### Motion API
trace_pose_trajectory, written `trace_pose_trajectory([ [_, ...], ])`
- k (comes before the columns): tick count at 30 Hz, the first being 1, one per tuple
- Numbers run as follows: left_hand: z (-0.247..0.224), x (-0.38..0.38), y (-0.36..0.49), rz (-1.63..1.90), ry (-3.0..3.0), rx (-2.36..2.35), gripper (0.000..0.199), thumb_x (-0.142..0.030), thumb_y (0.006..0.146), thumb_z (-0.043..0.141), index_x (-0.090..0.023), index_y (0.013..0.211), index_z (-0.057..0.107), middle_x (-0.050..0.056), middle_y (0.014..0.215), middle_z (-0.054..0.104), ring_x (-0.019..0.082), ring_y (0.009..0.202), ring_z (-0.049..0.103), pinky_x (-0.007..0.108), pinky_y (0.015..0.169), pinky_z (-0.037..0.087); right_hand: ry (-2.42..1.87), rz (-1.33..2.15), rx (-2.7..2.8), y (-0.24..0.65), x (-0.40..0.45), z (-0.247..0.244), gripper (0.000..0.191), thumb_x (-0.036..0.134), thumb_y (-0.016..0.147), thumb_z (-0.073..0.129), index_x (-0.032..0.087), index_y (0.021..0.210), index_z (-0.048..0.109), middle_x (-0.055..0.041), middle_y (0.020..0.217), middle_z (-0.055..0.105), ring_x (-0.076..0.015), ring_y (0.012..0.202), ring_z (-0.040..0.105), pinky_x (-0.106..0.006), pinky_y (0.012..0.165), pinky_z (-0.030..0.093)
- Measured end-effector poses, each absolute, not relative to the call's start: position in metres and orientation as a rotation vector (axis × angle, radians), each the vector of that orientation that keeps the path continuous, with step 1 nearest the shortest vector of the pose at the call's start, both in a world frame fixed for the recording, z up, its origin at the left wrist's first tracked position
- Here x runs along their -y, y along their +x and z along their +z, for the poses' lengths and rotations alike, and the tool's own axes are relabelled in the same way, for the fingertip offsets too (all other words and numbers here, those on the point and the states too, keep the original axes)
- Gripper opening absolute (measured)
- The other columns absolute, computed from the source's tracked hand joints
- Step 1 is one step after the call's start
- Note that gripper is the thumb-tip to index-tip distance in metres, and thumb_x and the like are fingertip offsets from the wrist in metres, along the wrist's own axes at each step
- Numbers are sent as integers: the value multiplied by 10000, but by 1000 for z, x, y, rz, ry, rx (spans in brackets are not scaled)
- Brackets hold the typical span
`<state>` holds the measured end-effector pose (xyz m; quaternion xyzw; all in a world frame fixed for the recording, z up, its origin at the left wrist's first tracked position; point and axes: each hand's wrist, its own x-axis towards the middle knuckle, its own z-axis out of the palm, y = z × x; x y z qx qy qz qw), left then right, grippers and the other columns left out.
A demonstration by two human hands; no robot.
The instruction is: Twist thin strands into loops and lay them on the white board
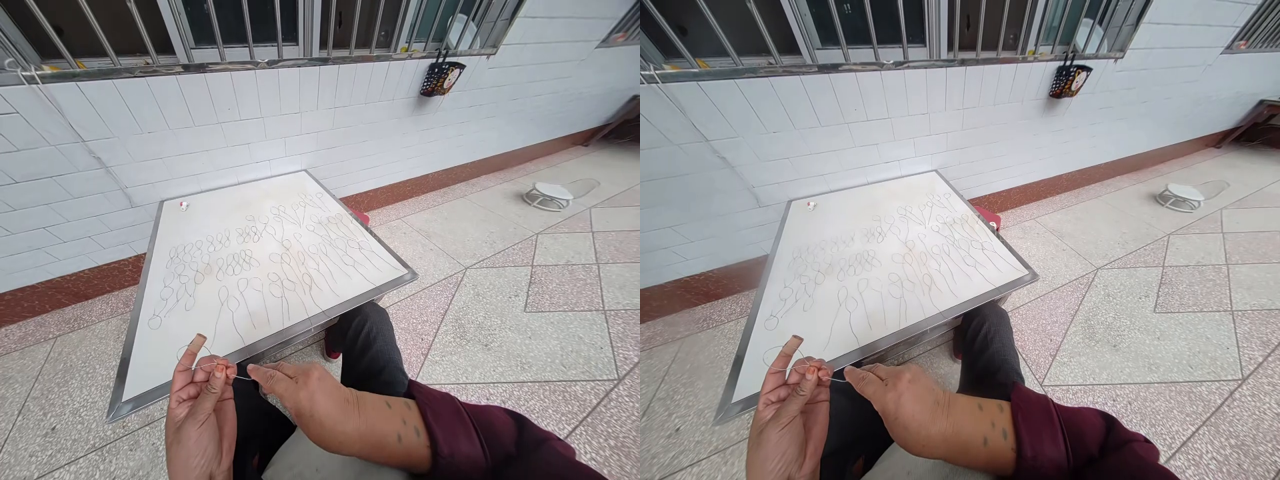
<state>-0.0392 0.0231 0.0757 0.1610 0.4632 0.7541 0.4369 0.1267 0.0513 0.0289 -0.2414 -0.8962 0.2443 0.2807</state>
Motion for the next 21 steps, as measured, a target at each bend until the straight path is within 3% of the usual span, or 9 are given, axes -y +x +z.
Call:
trace_pose_trajectory([
  [3, 76, -23, -41, 1881, 381, -1165, 685, -107, 551, 932, -215, 1197, 729, -39, 717, 619, 82, 676, 601, 168, 713, 570, -617, 671, 2401, 126, -49, 28, 652, 86, 899, 528, 120, 1525, 348, -101, 1293, 685, -176, 1075, 692, -257, 899, 578],
  [9, 76, -24, -44, 1875, 347, -1156, 670, -110, 564, 927, -209, 1196, 729, -35, 719, 598, 87, 703, 603, 163, 716, 572, -712, 725, 2393, 124, -51, 17, 550, 97, 868, 543, 204, 1405, 489, -46, 1084, 755, -180, 901, 731, -255, 753, 602],
  [13, 74, -25, -46, 1851, 314, -1143, 679, -118, 585, 919, -212, 1225, 713, -31, 739, 604, 88, 704, 604, 172, 715, 571, -683, 720, 2318, 123, -50, 17, 583, 147, 916, 486, 212, 1492, 424, -66, 1145, 750, -221, 955, 742, -304, 819, 627],
  [18, 68, -25, -44, 1871, 331, -1141, 653, -112, 596, 912, -203, 1212, 715, -34, 703, 592, 95, 691, 592, 182, 697, 550, -661, 669, 2366, 125, -43, 16, 718, 89, 862, 520, 168, 1554, 344, -128, 1295, 695, -275, 1038, 727, -363, 845, 644],
  [21, 66, -24, -41, 1842, 364, -1099, 617, -167, 617, 916, -201, 1200, 718, -29, 697, 597, 97, 664, 576, 203, 689, 538, -663, 668, 2335, 127, -39, 7, 718, 39, 861, 492, 147, 1554, 337, -155, 1312, 681, -252, 1041, 730, -346, 857, 643],
])
